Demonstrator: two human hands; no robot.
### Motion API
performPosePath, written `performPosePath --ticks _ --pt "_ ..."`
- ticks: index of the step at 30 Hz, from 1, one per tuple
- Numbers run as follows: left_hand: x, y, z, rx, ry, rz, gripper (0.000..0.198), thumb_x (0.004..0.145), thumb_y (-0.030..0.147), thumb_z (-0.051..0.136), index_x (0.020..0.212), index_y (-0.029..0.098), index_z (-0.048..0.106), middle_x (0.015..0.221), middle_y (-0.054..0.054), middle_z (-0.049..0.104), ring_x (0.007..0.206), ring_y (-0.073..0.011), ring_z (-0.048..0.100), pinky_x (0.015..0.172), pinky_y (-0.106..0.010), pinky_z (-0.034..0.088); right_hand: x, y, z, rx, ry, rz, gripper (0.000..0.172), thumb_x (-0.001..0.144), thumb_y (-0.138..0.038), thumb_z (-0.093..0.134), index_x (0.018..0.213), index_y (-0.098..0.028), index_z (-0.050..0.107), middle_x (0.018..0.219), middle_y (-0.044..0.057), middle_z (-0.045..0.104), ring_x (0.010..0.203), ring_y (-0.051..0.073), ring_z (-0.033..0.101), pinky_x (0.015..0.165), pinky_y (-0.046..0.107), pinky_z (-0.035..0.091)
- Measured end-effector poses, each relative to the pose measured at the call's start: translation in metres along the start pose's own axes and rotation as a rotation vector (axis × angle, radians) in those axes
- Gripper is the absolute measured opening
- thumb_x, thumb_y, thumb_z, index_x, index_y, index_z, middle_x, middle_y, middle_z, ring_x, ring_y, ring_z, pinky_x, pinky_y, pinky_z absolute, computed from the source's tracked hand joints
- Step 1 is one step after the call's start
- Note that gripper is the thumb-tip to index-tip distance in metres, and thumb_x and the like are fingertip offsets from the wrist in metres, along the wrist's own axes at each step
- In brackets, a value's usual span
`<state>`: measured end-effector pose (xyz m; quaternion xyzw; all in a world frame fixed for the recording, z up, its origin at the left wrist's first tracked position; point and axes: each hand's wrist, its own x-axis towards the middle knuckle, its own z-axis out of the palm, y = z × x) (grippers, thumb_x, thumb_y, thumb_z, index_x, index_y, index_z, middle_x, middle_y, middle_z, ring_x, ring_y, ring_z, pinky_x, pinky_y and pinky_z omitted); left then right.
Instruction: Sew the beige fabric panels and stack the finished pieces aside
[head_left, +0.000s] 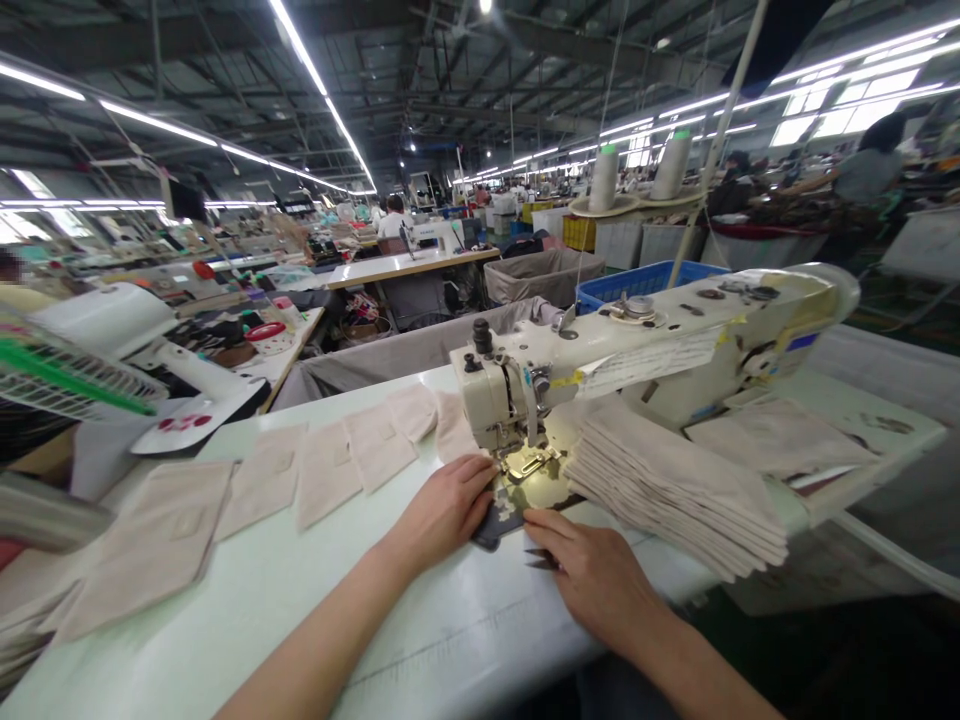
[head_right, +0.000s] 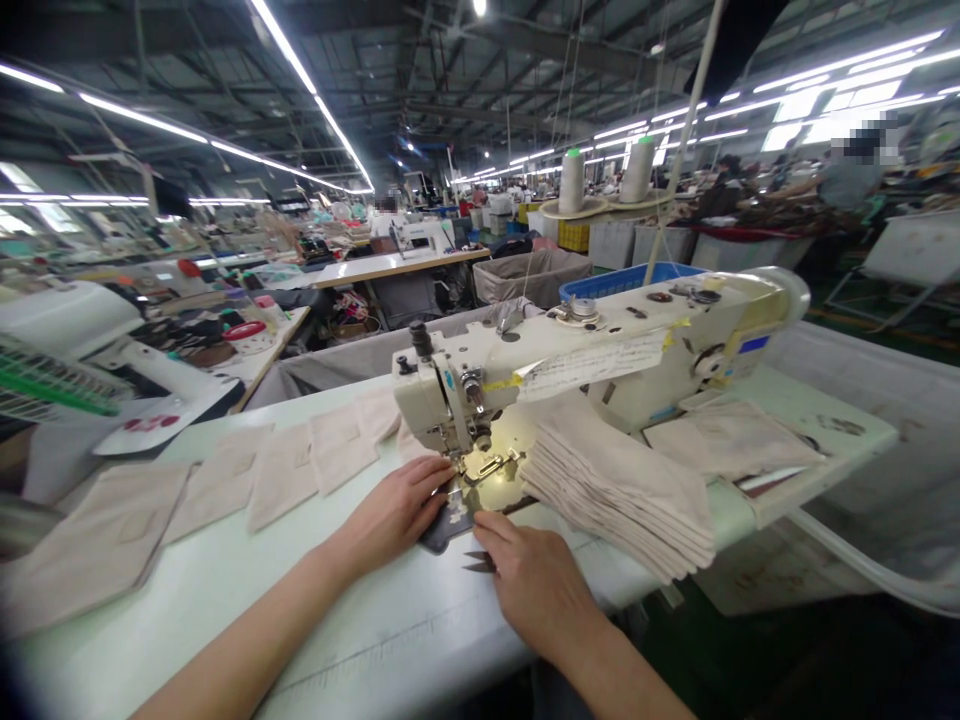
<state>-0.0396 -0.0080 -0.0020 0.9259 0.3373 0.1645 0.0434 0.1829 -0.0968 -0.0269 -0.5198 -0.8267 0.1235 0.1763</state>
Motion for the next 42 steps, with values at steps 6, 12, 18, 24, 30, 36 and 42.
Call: performPosePath --ticks 6,12,18,24,30,36,42 --pt "-0.003 -0.001 0.008 0.014 0.014 -0.019 0.034 0.099 0.019 0.044 0.128 0.013 0.060 0.130 -0.012 0.063 0.120 -0.0245 0.058 0.107 -0.042 0.049 -0.001 0.001 0.004 0.017 0.012 0.003 0.062 0.070 0.002 0.044 0.123 -0.021 0.068 0.141 0.003 0.062 0.109 0.020 0.070 0.092 0.033 0.057" --pt "-0.002 -0.002 0.009 0.014 -0.002 0.001 0.032 0.101 0.021 0.041 0.127 0.017 0.059 0.127 -0.011 0.063 0.119 -0.0247 0.057 0.105 -0.042 0.049 0.000 0.004 0.008 0.030 0.014 0.004 0.062 0.069 0.001 0.044 0.122 -0.021 0.068 0.141 0.001 0.062 0.111 0.021 0.069 0.096 0.035 0.055" --pt "0.000 -0.001 0.004 0.030 -0.033 -0.015 0.031 0.100 0.020 0.042 0.126 0.017 0.059 0.126 -0.011 0.063 0.117 -0.0255 0.057 0.104 -0.042 0.050 0.000 0.004 0.007 0.032 0.006 -0.002 0.063 0.070 0.000 0.042 0.123 -0.020 0.068 0.141 0.001 0.062 0.108 0.022 0.070 0.092 0.036 0.057" --pt "-0.001 -0.001 0.005 0.023 -0.035 -0.011 0.032 0.100 0.021 0.042 0.127 0.017 0.058 0.127 -0.011 0.062 0.119 -0.0257 0.055 0.104 -0.042 0.049 -0.001 0.004 0.009 0.046 0.023 0.000 0.063 0.069 0.000 0.042 0.122 -0.019 0.069 0.142 0.002 0.061 0.110 0.022 0.070 0.094 0.034 0.057" --pt "-0.005 -0.001 0.011 0.016 0.009 -0.040 0.032 0.100 0.021 0.043 0.128 0.017 0.058 0.129 -0.011 0.062 0.121 -0.0256 0.055 0.107 -0.044 0.048 -0.002 0.006 0.014 0.042 0.053 -0.015 0.065 0.067 0.001 0.041 0.123 -0.019 0.068 0.140 0.003 0.062 0.106 0.024 0.072 0.090 0.038 0.059" --pt "-0.007 -0.005 0.023 0.056 0.028 -0.131 0.043 0.099 0.026 0.047 0.140 0.014 0.049 0.146 -0.015 0.051 0.138 -0.0291 0.046 0.118 -0.047 0.039 -0.003 0.010 0.021 0.033 0.136 -0.059 0.062 0.069 0.001 0.039 0.119 -0.018 0.070 0.134 0.005 0.067 0.103 0.022 0.073 0.086 0.035 0.060" --pt "-0.036 0.010 0.013 0.065 -0.027 -0.187 0.049 0.097 0.029 0.051 0.145 0.015 0.047 0.151 -0.017 0.047 0.141 -0.0317 0.043 0.115 -0.049 0.042 -0.005 0.013 0.019 0.088 0.238 -0.089 0.050 0.074 -0.004 0.040 0.111 -0.019 0.070 0.122 0.007 0.073 0.104 0.019 0.073 0.085 0.030 0.059"
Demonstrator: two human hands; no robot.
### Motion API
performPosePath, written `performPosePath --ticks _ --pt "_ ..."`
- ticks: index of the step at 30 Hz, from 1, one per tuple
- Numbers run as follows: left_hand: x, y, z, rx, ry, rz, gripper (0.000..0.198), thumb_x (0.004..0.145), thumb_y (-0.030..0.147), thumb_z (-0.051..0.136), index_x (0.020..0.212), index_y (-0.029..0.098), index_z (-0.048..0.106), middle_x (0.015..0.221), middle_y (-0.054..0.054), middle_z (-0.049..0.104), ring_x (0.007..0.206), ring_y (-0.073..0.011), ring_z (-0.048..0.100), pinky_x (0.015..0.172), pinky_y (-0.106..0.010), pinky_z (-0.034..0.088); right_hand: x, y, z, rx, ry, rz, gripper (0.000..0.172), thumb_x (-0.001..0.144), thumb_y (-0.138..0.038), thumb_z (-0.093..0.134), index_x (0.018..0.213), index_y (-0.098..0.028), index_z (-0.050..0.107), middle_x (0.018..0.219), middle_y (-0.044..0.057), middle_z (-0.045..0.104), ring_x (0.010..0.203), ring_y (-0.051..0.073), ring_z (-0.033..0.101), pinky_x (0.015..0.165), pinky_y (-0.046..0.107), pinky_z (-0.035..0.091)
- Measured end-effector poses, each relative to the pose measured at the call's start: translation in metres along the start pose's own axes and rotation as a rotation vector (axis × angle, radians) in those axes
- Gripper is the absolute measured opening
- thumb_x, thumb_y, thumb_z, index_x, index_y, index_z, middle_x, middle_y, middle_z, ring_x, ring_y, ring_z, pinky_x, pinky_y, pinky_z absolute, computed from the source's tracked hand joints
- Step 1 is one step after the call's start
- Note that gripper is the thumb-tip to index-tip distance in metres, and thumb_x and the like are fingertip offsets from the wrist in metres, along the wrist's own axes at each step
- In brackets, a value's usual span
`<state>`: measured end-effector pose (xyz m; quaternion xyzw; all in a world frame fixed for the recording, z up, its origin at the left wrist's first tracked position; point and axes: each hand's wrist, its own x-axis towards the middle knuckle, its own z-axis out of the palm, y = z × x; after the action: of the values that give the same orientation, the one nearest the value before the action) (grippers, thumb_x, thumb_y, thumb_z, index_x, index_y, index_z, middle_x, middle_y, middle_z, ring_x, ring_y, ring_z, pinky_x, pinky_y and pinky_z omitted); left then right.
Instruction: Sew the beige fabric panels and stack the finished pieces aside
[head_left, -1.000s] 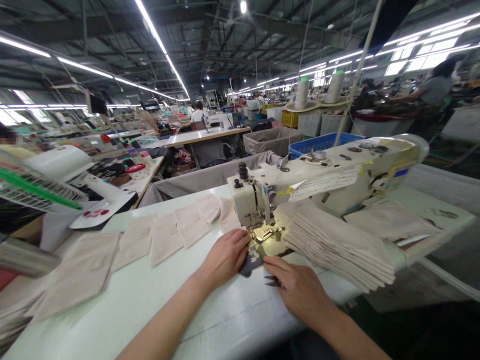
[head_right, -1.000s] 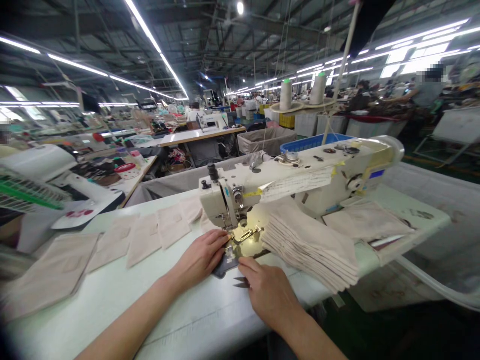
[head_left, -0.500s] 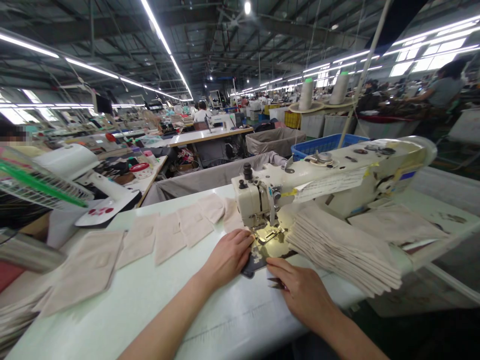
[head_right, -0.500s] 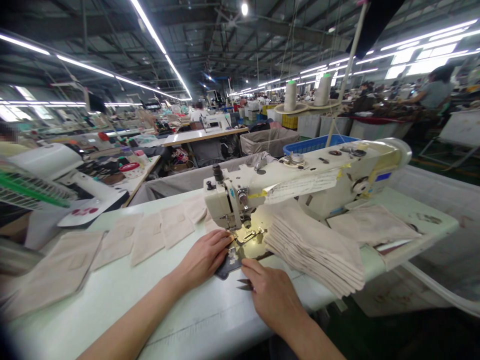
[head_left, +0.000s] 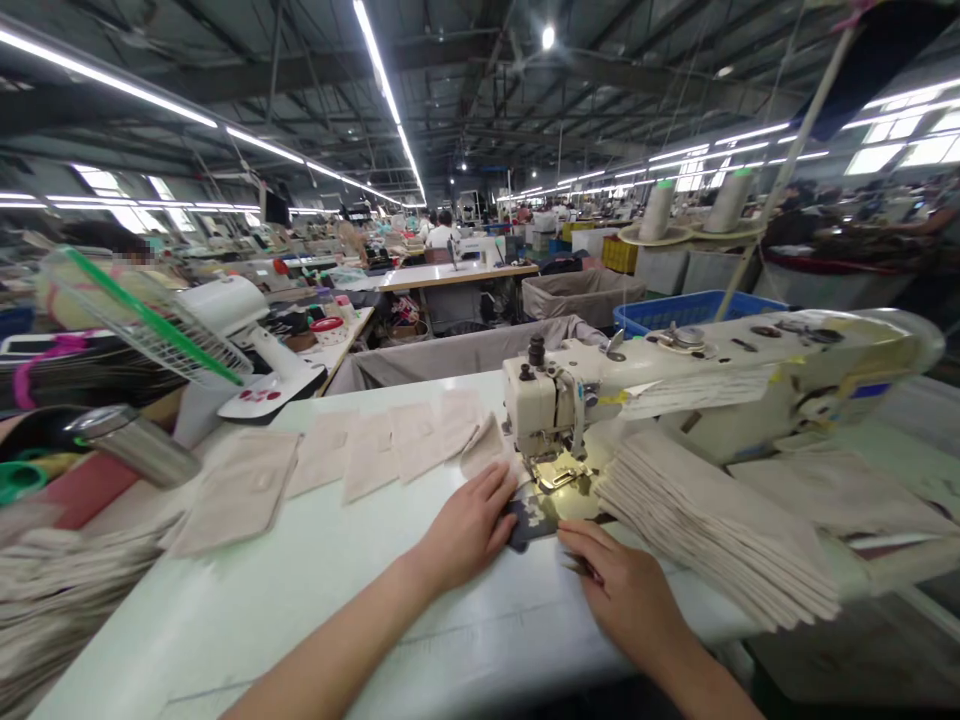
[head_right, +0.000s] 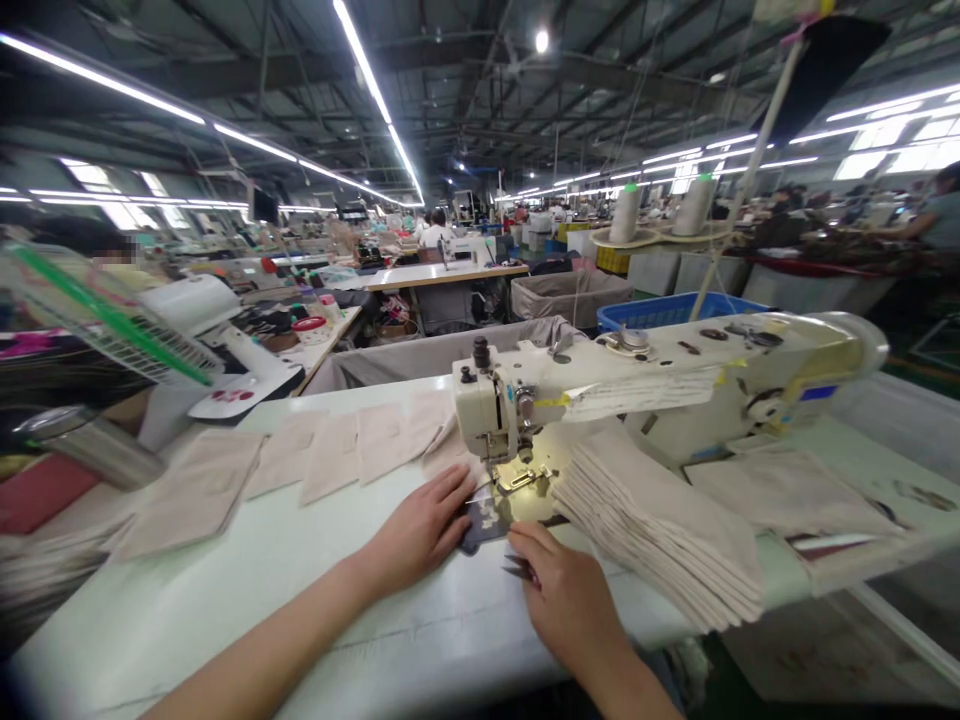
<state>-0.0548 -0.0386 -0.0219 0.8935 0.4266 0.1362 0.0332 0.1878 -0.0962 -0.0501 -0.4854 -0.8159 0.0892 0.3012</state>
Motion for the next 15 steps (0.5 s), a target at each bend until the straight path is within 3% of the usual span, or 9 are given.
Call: performPosePath --ticks 4,7,10,13,15 --pt "-0.042 0.016 -0.014 -0.069 -0.026 -0.025 0.043 0.097 0.030 0.053 0.139 0.020 0.054 0.147 -0.013 0.053 0.136 -0.0288 0.050 0.112 -0.045 0.045 -0.001 0.003 0.000 0.036 0.026 0.015 0.043 0.081 -0.008 0.040 0.110 -0.020 0.069 0.118 0.007 0.074 0.104 0.018 0.073 0.085 0.028 0.059" --pt "-0.056 0.021 -0.023 -0.134 0.071 -0.170 0.030 0.100 0.026 0.044 0.123 0.018 0.063 0.126 -0.012 0.065 0.116 -0.0231 0.062 0.102 -0.037 0.052 -0.002 0.006 0.003 0.059 0.029 0.031 0.040 0.083 -0.010 0.041 0.110 -0.020 0.069 0.119 0.007 0.074 0.105 0.020 0.072 0.084 0.031 0.060" --pt "-0.047 0.017 -0.029 -0.038 0.164 -0.446 0.024 0.099 0.023 0.044 0.104 0.015 0.066 0.104 -0.012 0.067 0.100 -0.0243 0.064 0.092 -0.038 0.053 -0.003 0.006 0.004 0.079 0.032 0.041 0.039 0.084 -0.011 0.042 0.110 -0.021 0.069 0.119 0.007 0.074 0.105 0.020 0.072 0.085 0.032 0.060" --pt "-0.027 0.007 -0.029 0.084 0.095 -0.666 0.016 0.095 0.027 0.053 0.095 0.016 0.064 0.097 -0.011 0.065 0.097 -0.0272 0.063 0.086 -0.038 0.051 -0.003 0.005 0.003 0.089 0.031 0.042 0.039 0.084 -0.010 0.043 0.109 -0.022 0.070 0.119 0.007 0.074 0.105 0.021 0.072 0.085 0.033 0.060" --pt "-0.016 0.001 -0.028 0.068 0.065 -0.730 0.018 0.093 0.031 0.057 0.099 0.015 0.063 0.100 -0.012 0.064 0.098 -0.0281 0.062 0.085 -0.038 0.050 -0.003 0.004 0.001 0.093 0.024 0.039 0.039 0.083 -0.010 0.044 0.108 -0.022 0.070 0.119 0.006 0.074 0.104 0.020 0.073 0.085 0.031 0.060"
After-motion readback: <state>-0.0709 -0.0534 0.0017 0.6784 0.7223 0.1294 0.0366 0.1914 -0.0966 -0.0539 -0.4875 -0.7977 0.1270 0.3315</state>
